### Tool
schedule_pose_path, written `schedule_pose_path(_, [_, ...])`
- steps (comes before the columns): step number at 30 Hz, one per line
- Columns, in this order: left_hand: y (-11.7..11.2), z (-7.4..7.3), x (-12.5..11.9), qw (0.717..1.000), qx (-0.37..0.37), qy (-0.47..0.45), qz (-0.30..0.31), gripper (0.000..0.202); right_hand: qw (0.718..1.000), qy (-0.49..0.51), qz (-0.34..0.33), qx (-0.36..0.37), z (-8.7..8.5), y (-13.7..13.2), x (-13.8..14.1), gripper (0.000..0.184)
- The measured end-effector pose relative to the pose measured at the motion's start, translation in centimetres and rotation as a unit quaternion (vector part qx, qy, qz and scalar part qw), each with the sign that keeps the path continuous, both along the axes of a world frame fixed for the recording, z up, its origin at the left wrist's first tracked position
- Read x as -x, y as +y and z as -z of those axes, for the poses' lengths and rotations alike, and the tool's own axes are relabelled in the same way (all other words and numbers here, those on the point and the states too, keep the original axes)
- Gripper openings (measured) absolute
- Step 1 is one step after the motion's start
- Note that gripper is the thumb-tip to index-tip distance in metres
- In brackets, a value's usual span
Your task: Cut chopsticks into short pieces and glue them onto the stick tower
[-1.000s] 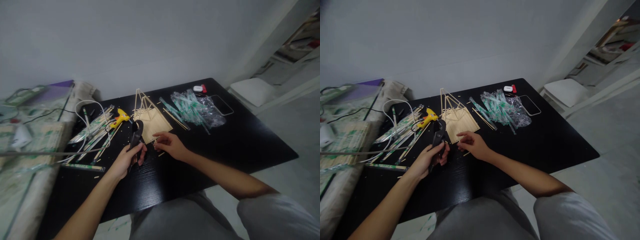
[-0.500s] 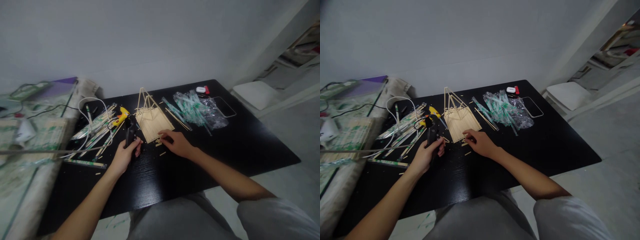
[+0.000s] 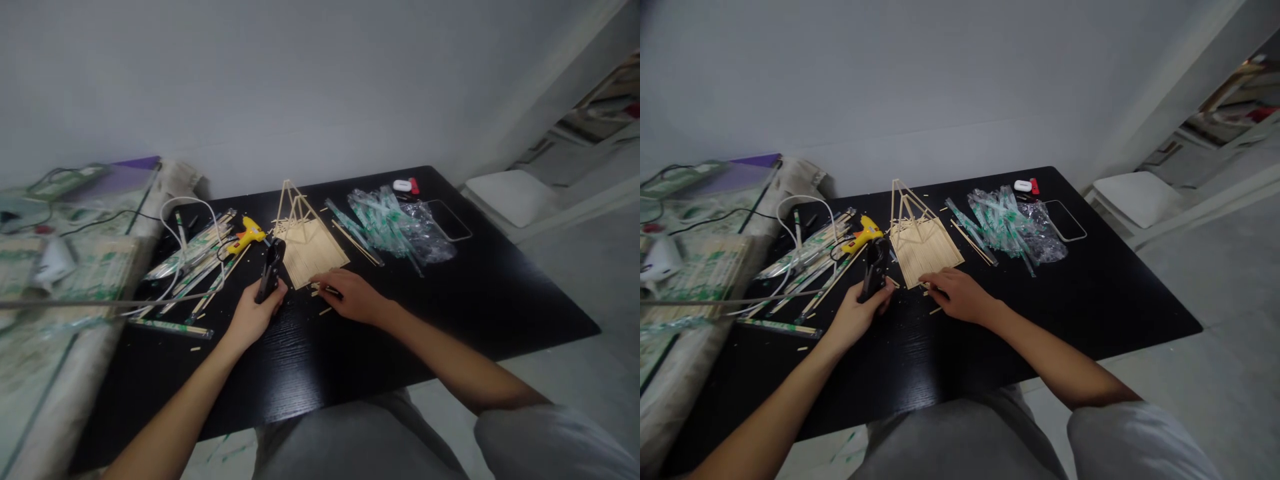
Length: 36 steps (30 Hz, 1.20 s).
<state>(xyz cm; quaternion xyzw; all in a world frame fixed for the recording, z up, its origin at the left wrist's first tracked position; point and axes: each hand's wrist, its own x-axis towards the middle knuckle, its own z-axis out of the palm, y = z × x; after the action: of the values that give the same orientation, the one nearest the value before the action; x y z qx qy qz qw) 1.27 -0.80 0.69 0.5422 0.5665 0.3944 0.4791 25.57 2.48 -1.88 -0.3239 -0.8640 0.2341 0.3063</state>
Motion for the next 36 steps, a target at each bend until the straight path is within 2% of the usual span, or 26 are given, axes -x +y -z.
schedule_pose_path(5, [0.1, -0.1, 0.1, 1.0, -0.005, 0.028, 0.001, 0.028, 1.0, 0.007, -0.012, -0.028, 0.1, 0.1, 0.1, 0.01])
schedule_pose_path(7, [0.1, -0.1, 0.2, 0.998, -0.02, 0.057, -0.01, 0.026, 0.999, 0.001, -0.023, -0.043, 0.1, 0.1, 0.1, 0.011])
schedule_pose_path(10, [0.1, -0.1, 0.3, 0.991, -0.06, 0.121, -0.022, 0.023, 0.999, -0.006, -0.027, -0.041, 0.2, 0.2, 0.2, 0.012])
schedule_pose_path(13, [0.2, -0.3, 0.7, 0.973, -0.09, 0.214, -0.003, 0.019, 0.999, -0.008, -0.028, -0.036, 0.5, 0.2, 0.3, 0.011])
schedule_pose_path(17, [1.0, -0.6, 2.0, 0.916, -0.099, 0.39, 0.003, 0.017, 0.999, -0.012, -0.02, -0.038, 1.0, 0.2, 0.3, 0.009])
schedule_pose_path(22, [2.7, -1.0, 4.5, 0.82, -0.045, 0.565, -0.085, 0.03, 0.999, -0.012, -0.013, -0.041, 1.2, 0.1, 0.3, 0.009])
schedule_pose_path(26, [3.4, -1.3, 6.2, 0.792, 0.006, 0.598, -0.12, 0.038, 0.999, 0.001, -0.01, -0.047, 1.2, 0.1, 0.4, 0.008])
schedule_pose_path(36, [4.0, -0.7, 7.7, 0.779, 0.049, 0.617, -0.102, 0.036, 0.999, 0.018, -0.009, -0.043, 1.0, -0.1, 0.6, 0.008])
